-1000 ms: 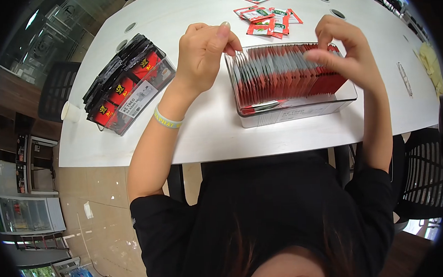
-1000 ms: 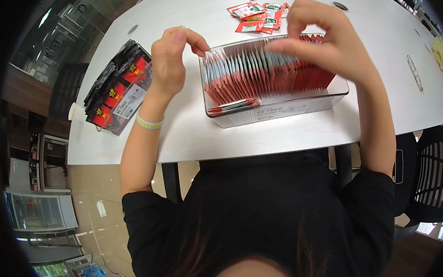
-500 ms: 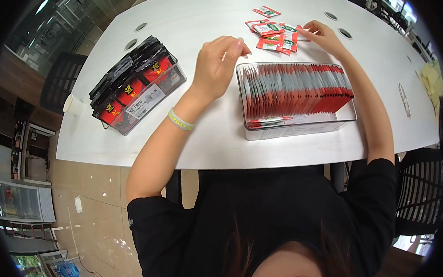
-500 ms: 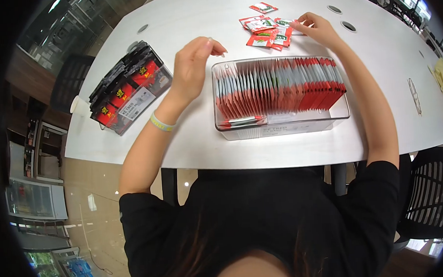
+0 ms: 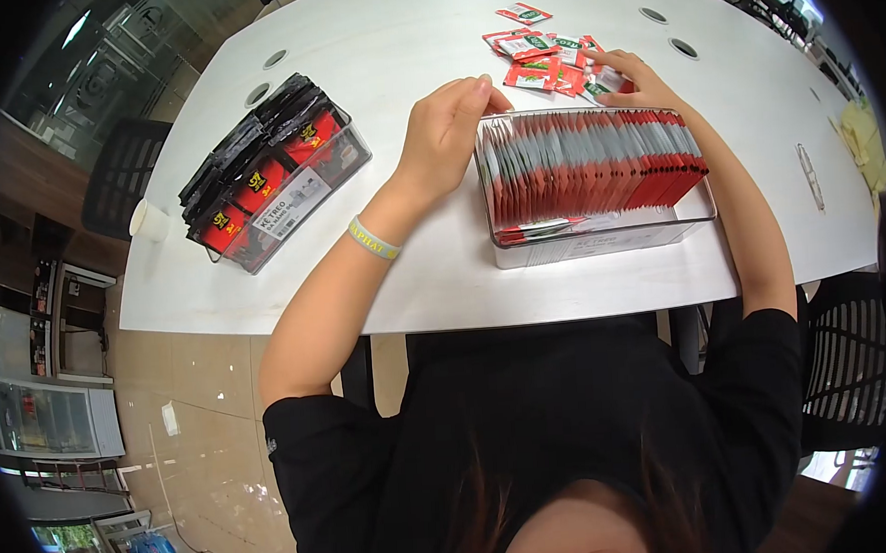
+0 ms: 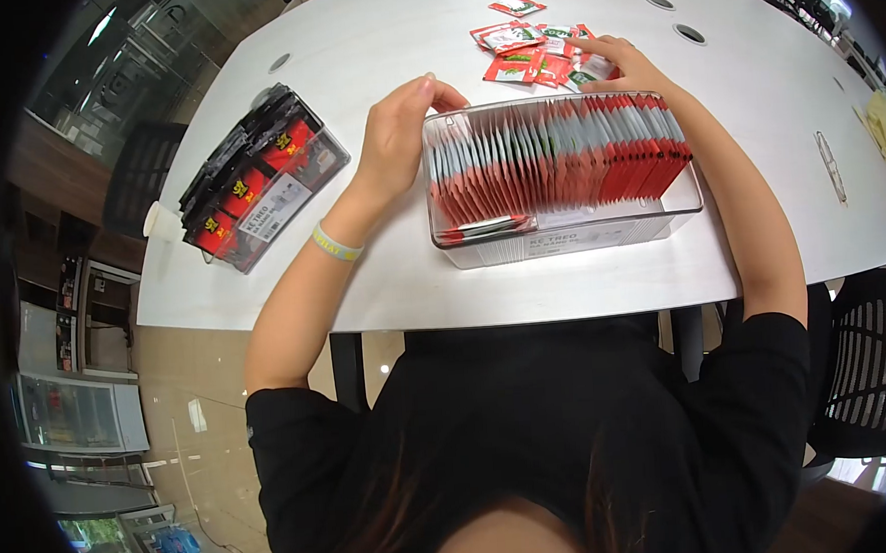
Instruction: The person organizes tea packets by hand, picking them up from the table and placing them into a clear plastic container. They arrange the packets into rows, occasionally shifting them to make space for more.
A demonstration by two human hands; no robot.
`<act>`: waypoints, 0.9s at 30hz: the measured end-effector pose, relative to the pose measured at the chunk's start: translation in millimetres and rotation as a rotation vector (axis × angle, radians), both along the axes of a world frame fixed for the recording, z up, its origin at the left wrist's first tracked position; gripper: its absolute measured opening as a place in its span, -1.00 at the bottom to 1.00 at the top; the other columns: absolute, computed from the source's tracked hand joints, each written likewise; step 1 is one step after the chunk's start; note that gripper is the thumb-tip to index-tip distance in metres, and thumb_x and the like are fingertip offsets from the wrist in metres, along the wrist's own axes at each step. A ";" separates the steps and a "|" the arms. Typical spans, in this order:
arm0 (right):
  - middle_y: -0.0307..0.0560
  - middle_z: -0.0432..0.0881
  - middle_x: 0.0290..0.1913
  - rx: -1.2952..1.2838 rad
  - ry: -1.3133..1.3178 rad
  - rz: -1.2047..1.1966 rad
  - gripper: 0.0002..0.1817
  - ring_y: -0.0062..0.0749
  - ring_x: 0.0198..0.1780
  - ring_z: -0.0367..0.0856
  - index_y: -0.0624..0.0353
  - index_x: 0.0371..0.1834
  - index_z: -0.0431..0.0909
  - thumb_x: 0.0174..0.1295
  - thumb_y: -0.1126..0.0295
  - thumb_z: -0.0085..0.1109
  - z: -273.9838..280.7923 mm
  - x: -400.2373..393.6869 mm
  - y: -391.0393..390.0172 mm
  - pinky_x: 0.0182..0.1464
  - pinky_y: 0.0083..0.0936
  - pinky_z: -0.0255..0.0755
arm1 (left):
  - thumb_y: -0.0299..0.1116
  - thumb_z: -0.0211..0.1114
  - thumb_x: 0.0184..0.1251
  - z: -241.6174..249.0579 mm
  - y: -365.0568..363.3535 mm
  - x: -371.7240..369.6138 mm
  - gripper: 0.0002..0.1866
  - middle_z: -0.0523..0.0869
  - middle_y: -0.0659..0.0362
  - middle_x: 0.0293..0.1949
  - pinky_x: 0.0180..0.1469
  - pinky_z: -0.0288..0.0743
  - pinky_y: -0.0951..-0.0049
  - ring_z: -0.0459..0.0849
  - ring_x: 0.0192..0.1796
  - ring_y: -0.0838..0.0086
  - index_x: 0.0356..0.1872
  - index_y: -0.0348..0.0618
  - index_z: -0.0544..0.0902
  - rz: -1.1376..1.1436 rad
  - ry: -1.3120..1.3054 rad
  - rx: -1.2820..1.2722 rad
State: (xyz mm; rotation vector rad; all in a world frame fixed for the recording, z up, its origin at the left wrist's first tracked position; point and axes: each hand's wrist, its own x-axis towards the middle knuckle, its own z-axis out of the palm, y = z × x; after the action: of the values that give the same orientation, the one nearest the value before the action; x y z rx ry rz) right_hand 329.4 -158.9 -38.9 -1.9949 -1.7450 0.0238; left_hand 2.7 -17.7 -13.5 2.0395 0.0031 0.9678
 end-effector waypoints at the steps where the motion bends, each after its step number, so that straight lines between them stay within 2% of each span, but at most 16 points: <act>1: -0.02 0.53 0.09 -0.031 0.072 0.012 -0.23 -0.21 0.07 0.45 -0.26 0.41 0.42 0.07 -0.15 0.29 7.0 -3.6 -4.4 0.15 -0.28 0.38 | -0.10 -0.10 0.57 0.6 -0.1 -0.2 -0.46 0.67 -0.02 -0.40 -0.14 0.50 0.36 0.65 -0.30 0.31 -0.36 -0.39 0.64 0.004 0.005 0.013; 3: -0.01 0.51 -0.04 -0.058 0.138 0.018 -0.19 -0.17 0.08 0.44 -0.24 0.42 0.42 0.02 -0.15 0.34 21.5 -8.0 -14.4 0.16 -0.24 0.38 | -0.10 -0.11 0.58 2.2 0.1 -0.6 -0.46 0.68 -0.02 -0.40 -0.14 0.50 0.36 0.65 -0.30 0.30 -0.37 -0.38 0.65 0.009 0.010 0.026; 5: 0.02 0.51 -0.03 -0.221 -0.206 -0.063 -0.21 -0.10 0.09 0.44 -0.20 0.39 0.45 0.03 -0.10 0.37 29.9 -9.5 -20.7 0.19 -0.21 0.35 | -0.10 -0.12 0.58 3.9 -0.3 -1.6 -0.45 0.67 -0.02 -0.41 -0.15 0.50 0.36 0.64 -0.31 0.28 -0.38 -0.38 0.65 0.008 0.028 0.057; 6: 0.03 0.51 -0.04 -0.205 -0.361 -0.081 -0.38 -0.07 0.12 0.43 -0.06 0.25 0.56 0.10 -0.03 0.33 30.4 -13.2 -24.6 0.20 -0.21 0.32 | -0.10 -0.12 0.58 3.9 -0.6 -1.7 -0.45 0.67 -0.02 -0.41 -0.15 0.50 0.36 0.64 -0.31 0.28 -0.38 -0.38 0.65 0.007 0.031 0.056; 7: 0.03 0.51 -0.04 -0.208 -0.357 -0.083 -0.38 -0.07 0.12 0.43 -0.06 0.25 0.56 0.10 -0.03 0.33 32.3 -15.7 -26.8 0.20 -0.21 0.32 | -0.11 -0.12 0.58 3.7 -1.1 -1.5 -0.45 0.67 -0.02 -0.42 -0.15 0.49 0.36 0.64 -0.31 0.28 -0.38 -0.37 0.65 0.003 0.027 0.040; 9: 0.01 0.52 -0.06 -0.207 -0.477 -0.082 -0.56 -0.11 0.12 0.43 0.07 0.03 0.61 0.17 0.06 0.25 35.8 -22.0 -31.0 0.19 -0.20 0.31 | -0.11 -0.13 0.58 2.5 -1.6 -0.8 -0.45 0.66 -0.02 -0.43 -0.16 0.49 0.35 0.64 -0.32 0.28 -0.39 -0.37 0.65 -0.008 0.030 0.022; 10: -0.06 0.52 -0.06 -0.156 -0.520 -0.084 -0.69 -0.18 0.10 0.43 0.13 -0.12 0.62 0.15 0.20 0.28 37.0 -26.5 -32.2 0.15 -0.20 0.31 | -0.12 -0.13 0.58 2.3 -1.2 -0.8 -0.45 0.66 -0.02 -0.43 -0.16 0.49 0.35 0.64 -0.32 0.28 -0.39 -0.37 0.65 -0.005 0.024 0.031; 13: -0.12 0.53 -0.07 -0.134 -0.611 -0.069 -0.76 -0.26 0.05 0.44 0.15 -0.18 0.64 0.08 0.35 0.33 52.6 -38.0 -36.0 0.12 -0.22 0.30 | -0.13 -0.13 0.59 4.3 -1.7 -1.7 -0.45 0.67 -0.02 -0.43 -0.16 0.50 0.35 0.64 -0.32 0.27 -0.40 -0.37 0.65 -0.001 0.020 0.049; 14: -0.19 0.57 -0.21 0.009 -0.591 0.007 -0.84 -0.35 -0.05 0.48 0.15 -0.29 0.67 0.03 0.44 0.35 56.0 -39.9 -37.7 0.06 -0.28 0.28 | -0.13 -0.13 0.59 5.1 -1.6 -1.9 -0.45 0.67 -0.02 -0.43 -0.16 0.50 0.35 0.65 -0.32 0.26 -0.40 -0.37 0.65 0.002 0.019 0.061; 18: -0.26 0.60 -0.43 0.313 -0.691 0.033 -0.93 -0.41 -0.26 0.52 0.10 -0.38 0.71 0.11 0.38 0.34 88.6 -53.7 -43.6 0.03 -0.36 0.23 | -0.11 -0.14 0.58 5.4 -1.4 -1.9 -0.44 0.68 -0.03 -0.44 -0.16 0.50 0.34 0.67 -0.31 0.24 -0.40 -0.37 0.66 0.008 0.025 0.080; 20: -0.23 0.65 -0.38 0.428 -0.612 -0.020 -0.89 -0.40 -0.27 0.50 0.13 -0.25 0.74 0.15 0.47 0.33 97.9 -57.6 -48.8 0.01 -0.43 0.28 | -0.11 -0.14 0.58 5.2 -1.7 -1.7 -0.44 0.68 -0.03 -0.44 -0.17 0.50 0.34 0.66 -0.32 0.24 -0.40 -0.37 0.66 0.007 0.018 0.078; 21: -0.24 0.70 -0.32 0.296 -0.535 -0.208 -0.86 -0.55 -0.25 0.55 0.18 -0.19 0.72 0.19 0.53 0.31 131.3 -127.9 -58.2 -0.12 -0.54 0.35 | -0.11 -0.14 0.58 5.1 -1.9 -1.7 -0.44 0.68 -0.03 -0.44 -0.17 0.50 0.33 0.66 -0.33 0.23 -0.40 -0.37 0.66 0.005 0.014 0.078; 22: -0.24 0.70 -0.32 0.296 -0.536 -0.206 -0.86 -0.55 -0.25 0.55 0.18 -0.19 0.72 0.19 0.53 0.31 128.0 -123.4 -59.5 -0.12 -0.54 0.35 | -0.11 -0.14 0.58 5.4 -1.7 -1.8 -0.44 0.68 -0.03 -0.44 -0.17 0.50 0.33 0.66 -0.33 0.23 -0.40 -0.37 0.66 0.006 0.012 0.077; 24: -0.23 0.71 -0.25 0.542 0.043 -0.164 -0.84 -0.65 -0.17 0.59 0.26 -0.13 0.68 0.24 0.58 0.27 110.1 -98.7 -65.6 -0.17 -0.64 0.42 | -0.12 -0.14 0.58 5.8 -0.1 -1.5 -0.44 0.68 -0.04 -0.45 -0.19 0.49 0.32 0.65 -0.35 0.22 -0.41 -0.37 0.66 0.007 0.009 0.120; 25: -0.19 0.68 -0.19 0.593 0.033 0.163 -0.81 -0.64 -0.13 0.60 0.33 -0.06 0.62 0.27 0.58 0.25 107.5 -90.7 -66.7 -0.11 -0.64 0.46 | -0.12 -0.14 0.58 6.1 -0.1 -1.3 -0.44 0.68 -0.04 -0.45 -0.19 0.49 0.32 0.65 -0.35 0.22 -0.41 -0.37 0.66 0.009 0.009 0.120; 27: -0.13 0.67 -0.15 0.571 0.112 0.291 -0.78 -0.56 -0.13 0.60 0.33 -0.04 0.57 0.25 0.58 0.26 105.7 -115.3 -72.3 -0.09 -0.60 0.47 | -0.13 -0.14 0.58 7.6 -0.3 -1.7 -0.45 0.67 -0.04 -0.46 -0.20 0.49 0.31 0.64 -0.36 0.21 -0.41 -0.36 0.67 0.016 0.007 0.153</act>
State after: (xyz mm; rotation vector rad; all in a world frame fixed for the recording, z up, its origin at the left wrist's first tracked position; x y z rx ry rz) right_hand 214.2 -231.2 66.8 -1.3038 -1.7120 -0.2351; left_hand 1.0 -18.1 -5.9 2.1851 -0.0526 0.9973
